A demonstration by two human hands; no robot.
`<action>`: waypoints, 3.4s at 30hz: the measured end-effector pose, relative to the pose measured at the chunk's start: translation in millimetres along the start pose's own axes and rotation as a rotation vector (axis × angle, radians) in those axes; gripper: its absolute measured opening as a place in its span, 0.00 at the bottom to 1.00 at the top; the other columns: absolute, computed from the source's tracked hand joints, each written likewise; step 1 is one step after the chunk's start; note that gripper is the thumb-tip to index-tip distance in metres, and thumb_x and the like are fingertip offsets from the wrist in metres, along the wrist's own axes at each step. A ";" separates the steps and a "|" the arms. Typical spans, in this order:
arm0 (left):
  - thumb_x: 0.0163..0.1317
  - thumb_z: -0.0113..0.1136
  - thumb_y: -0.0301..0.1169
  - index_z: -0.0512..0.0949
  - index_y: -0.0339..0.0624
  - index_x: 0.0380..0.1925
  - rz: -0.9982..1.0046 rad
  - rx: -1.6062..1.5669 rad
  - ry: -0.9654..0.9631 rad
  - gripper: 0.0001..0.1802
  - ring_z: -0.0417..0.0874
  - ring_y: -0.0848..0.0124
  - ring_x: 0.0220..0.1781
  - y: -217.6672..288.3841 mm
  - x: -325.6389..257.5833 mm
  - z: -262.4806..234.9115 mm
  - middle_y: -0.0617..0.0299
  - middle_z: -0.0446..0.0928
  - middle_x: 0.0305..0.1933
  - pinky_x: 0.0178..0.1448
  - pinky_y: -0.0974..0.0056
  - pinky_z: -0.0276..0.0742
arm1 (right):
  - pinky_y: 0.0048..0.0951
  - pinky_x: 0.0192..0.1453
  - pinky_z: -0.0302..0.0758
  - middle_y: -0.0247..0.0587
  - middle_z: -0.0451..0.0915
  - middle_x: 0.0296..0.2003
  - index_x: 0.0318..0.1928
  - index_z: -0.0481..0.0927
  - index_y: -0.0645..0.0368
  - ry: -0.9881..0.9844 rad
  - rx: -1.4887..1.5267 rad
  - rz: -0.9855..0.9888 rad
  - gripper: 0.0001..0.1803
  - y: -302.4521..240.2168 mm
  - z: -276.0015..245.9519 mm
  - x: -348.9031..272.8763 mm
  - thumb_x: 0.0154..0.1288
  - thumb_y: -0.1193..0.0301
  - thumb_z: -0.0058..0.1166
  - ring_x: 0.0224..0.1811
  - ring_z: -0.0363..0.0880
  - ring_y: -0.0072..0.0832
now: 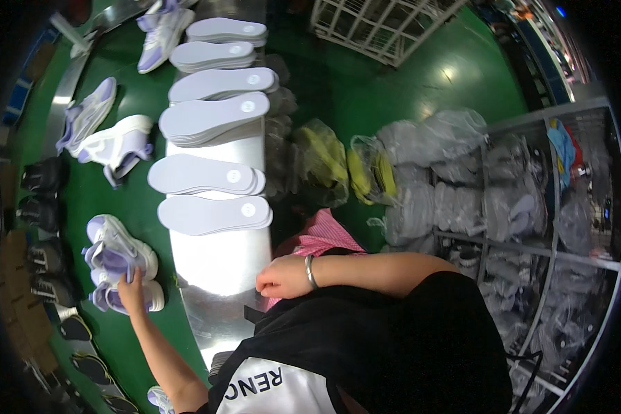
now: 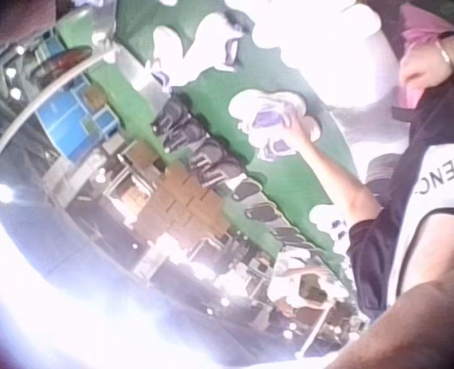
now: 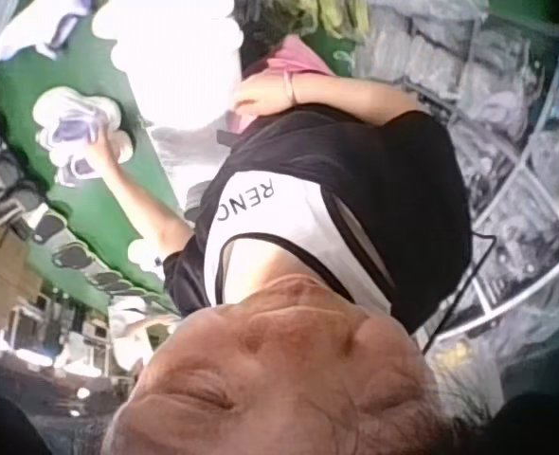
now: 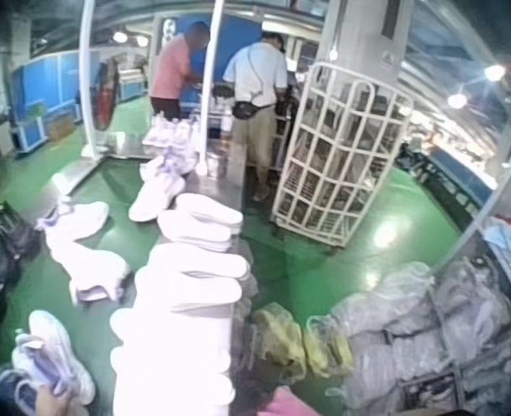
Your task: The person retrieves insoles from stacks and bags, inserts them into shoes by hand, and arranges the shoes along the conveyor belt.
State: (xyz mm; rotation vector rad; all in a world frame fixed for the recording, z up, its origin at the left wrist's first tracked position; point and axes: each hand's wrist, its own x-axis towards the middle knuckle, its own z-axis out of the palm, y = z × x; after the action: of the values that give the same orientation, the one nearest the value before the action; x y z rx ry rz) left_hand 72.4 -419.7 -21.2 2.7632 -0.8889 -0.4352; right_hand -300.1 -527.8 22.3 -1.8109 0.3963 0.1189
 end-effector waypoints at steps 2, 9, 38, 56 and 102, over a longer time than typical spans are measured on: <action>0.48 0.56 0.47 0.73 0.29 0.37 0.021 -0.132 -0.010 0.29 0.77 0.55 0.36 9.1 3.2 0.4 0.45 0.76 0.34 0.44 0.62 0.68 | 0.35 0.38 0.69 0.43 0.76 0.29 0.30 0.74 0.58 0.038 -0.008 0.013 0.09 7.4 5.8 -8.5 0.54 0.67 0.44 0.34 0.74 0.39; 0.52 0.55 0.46 0.71 0.30 0.41 0.008 -0.418 -0.235 0.28 0.73 0.67 0.38 28.6 9.2 8.7 0.55 0.74 0.37 0.45 0.67 0.65 | 0.33 0.42 0.67 0.37 0.73 0.35 0.33 0.72 0.57 0.248 -0.366 0.054 0.08 1.1 -20.7 12.4 0.54 0.67 0.45 0.38 0.72 0.33; 0.56 0.52 0.43 0.64 0.35 0.51 0.291 0.162 0.445 0.28 0.65 0.52 0.52 0.6 -53.3 8.6 0.43 0.64 0.50 0.55 0.56 0.60 | 0.36 0.42 0.70 0.48 0.75 0.33 0.34 0.75 0.60 0.853 -0.039 0.619 0.11 185.9 12.3 -144.4 0.52 0.67 0.46 0.37 0.73 0.42; 0.55 0.49 0.22 0.71 0.37 0.39 0.756 -0.458 -0.737 0.11 0.75 0.60 0.39 451.2 -302.6 500.8 0.50 0.73 0.38 0.43 0.65 0.70 | 0.31 0.43 0.68 0.48 0.74 0.38 0.44 0.71 0.60 1.059 0.474 1.043 0.14 701.2 -18.9 -310.7 0.58 0.72 0.40 0.40 0.72 0.40; 0.53 0.48 0.25 0.64 0.34 0.49 0.195 -0.640 -0.663 0.21 0.69 0.56 0.51 432.7 -266.9 741.1 0.45 0.68 0.47 0.55 0.61 0.63 | 0.41 0.63 0.52 0.54 0.53 0.59 0.60 0.51 0.63 1.134 0.828 -0.082 0.29 722.2 -267.9 -277.7 0.58 0.76 0.41 0.62 0.50 0.44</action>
State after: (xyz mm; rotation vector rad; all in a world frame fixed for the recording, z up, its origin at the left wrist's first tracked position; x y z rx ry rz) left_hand -616.1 -683.2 -535.2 1.9320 -0.9135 -1.3645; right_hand -830.6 -888.1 -486.9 -0.9044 0.9763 -1.0288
